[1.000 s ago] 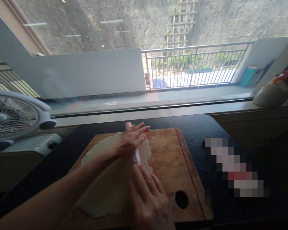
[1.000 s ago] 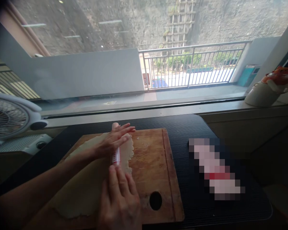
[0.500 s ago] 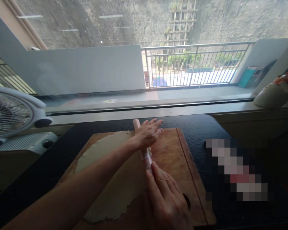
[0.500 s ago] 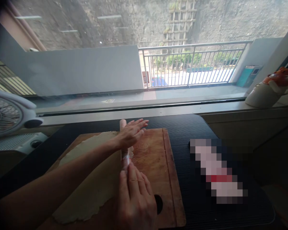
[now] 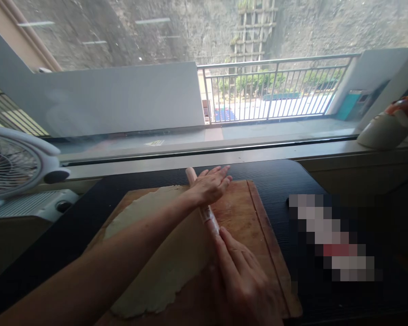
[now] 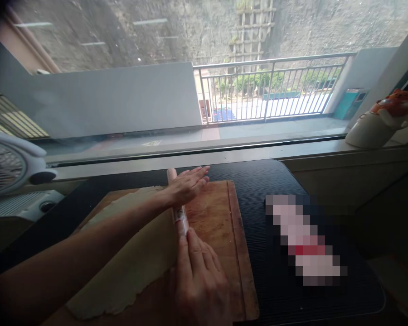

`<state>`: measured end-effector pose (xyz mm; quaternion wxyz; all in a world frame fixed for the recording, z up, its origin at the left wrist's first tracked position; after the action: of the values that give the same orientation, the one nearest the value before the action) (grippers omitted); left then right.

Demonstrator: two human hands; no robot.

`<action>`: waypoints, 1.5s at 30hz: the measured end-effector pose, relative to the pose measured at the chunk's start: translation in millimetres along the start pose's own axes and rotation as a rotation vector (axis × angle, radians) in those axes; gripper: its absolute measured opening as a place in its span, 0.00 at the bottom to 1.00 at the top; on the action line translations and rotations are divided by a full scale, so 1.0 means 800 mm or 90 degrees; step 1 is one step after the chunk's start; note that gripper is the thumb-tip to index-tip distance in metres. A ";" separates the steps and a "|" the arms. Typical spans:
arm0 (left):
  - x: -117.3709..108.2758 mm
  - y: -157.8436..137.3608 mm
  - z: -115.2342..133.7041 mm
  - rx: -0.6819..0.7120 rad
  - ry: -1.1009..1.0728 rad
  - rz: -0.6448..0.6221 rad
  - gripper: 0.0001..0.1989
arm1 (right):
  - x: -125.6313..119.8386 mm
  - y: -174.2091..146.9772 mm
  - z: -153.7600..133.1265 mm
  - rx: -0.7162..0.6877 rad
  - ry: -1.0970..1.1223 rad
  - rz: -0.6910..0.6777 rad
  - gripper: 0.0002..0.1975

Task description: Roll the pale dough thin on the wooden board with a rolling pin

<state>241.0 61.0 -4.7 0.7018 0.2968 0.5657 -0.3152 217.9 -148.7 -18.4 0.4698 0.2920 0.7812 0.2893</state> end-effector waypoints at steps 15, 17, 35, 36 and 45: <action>0.006 -0.003 -0.012 -0.027 0.034 -0.040 0.31 | -0.007 -0.002 0.002 0.001 0.021 0.008 0.20; 0.012 0.023 0.009 -0.008 0.025 -0.052 0.31 | -0.005 -0.001 0.012 0.020 -0.013 -0.042 0.23; 0.006 0.001 -0.011 -0.035 0.115 -0.052 0.32 | -0.001 0.001 -0.009 -0.017 0.036 0.087 0.18; 0.005 -0.001 -0.012 -0.034 0.113 -0.047 0.31 | 0.004 0.003 -0.012 -0.029 0.026 0.070 0.18; -0.022 -0.120 -0.102 -0.076 0.126 -0.055 0.30 | 0.025 0.001 -0.052 -0.158 0.046 -0.073 0.18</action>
<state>113.7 65.9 -8.3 0.6449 0.2597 0.6619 -0.2803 172.5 -140.7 -12.8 0.4894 0.1759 0.7715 0.3666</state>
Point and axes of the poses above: each hand's wrist, its own y-axis towards the middle knuckle, its own x-axis out of the palm, z = x × y, the point moved 7 cm from there along y, towards the middle knuckle, and after that the axes turned 2 degrees about x, right-handed, at the moved point
